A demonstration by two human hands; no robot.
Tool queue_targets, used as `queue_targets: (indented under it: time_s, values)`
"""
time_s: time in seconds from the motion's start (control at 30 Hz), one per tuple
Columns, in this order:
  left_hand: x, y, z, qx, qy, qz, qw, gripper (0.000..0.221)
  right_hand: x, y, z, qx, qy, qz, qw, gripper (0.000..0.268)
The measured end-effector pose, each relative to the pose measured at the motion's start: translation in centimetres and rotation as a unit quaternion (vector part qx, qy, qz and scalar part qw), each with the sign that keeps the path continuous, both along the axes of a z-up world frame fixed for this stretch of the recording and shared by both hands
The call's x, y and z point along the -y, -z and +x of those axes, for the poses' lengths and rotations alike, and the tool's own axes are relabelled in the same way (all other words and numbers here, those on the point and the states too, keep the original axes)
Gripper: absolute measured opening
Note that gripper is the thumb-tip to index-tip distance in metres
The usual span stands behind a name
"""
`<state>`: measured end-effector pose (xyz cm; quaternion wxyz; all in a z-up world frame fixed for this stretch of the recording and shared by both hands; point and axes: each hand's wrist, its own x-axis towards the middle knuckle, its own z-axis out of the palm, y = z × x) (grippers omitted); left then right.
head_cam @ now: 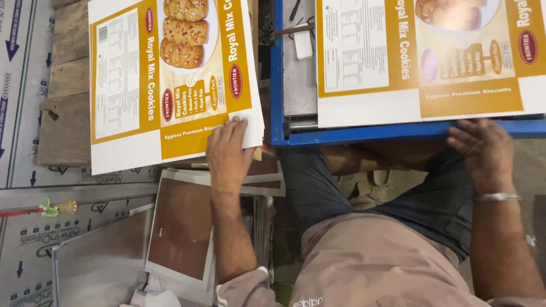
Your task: The person organizes printed sheets by picking them up from a pile and placing them onto a sorting machine by hand.
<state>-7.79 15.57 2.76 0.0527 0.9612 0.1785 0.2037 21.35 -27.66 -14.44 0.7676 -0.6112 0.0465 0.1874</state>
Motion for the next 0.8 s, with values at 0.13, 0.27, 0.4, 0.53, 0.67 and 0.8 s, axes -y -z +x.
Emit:
queue_targets:
  time_s: [0.13,0.27,0.4,0.53,0.67,0.8]
  values:
    - [-3.8,-1.2,-1.8,0.037,0.02,-0.113,0.993,0.049,-0.6,-0.8,-2.0,-0.047,-0.032,-0.004,0.998,0.038]
    - [-4.3,-0.4,-1.6,0.19,-0.111,-0.155,0.963,0.043,-1.8,-1.8,-3.6,-0.038,-0.088,0.036,0.995,0.041]
    - [2.3,2.3,3.1,0.134,-0.053,-0.056,0.988,0.051,-5.9,-4.4,-5.1,-0.03,-0.187,0.094,0.977,0.047]
    - [13.8,3.2,8.6,-0.04,0.06,0.028,0.997,0.047,-10.2,-6.5,-7.5,-0.052,-0.322,0.155,0.933,0.053]
    - [17.5,1.8,8.7,-0.025,0.171,-0.072,0.982,0.068,-13.4,-7.6,-8.9,-0.066,-0.252,0.218,0.94,0.056]
    - [12.7,1.5,6.5,-0.083,0.111,-0.033,0.99,0.07,-11.0,-8.8,-6.3,-0.024,-0.105,0.216,0.97,0.059]
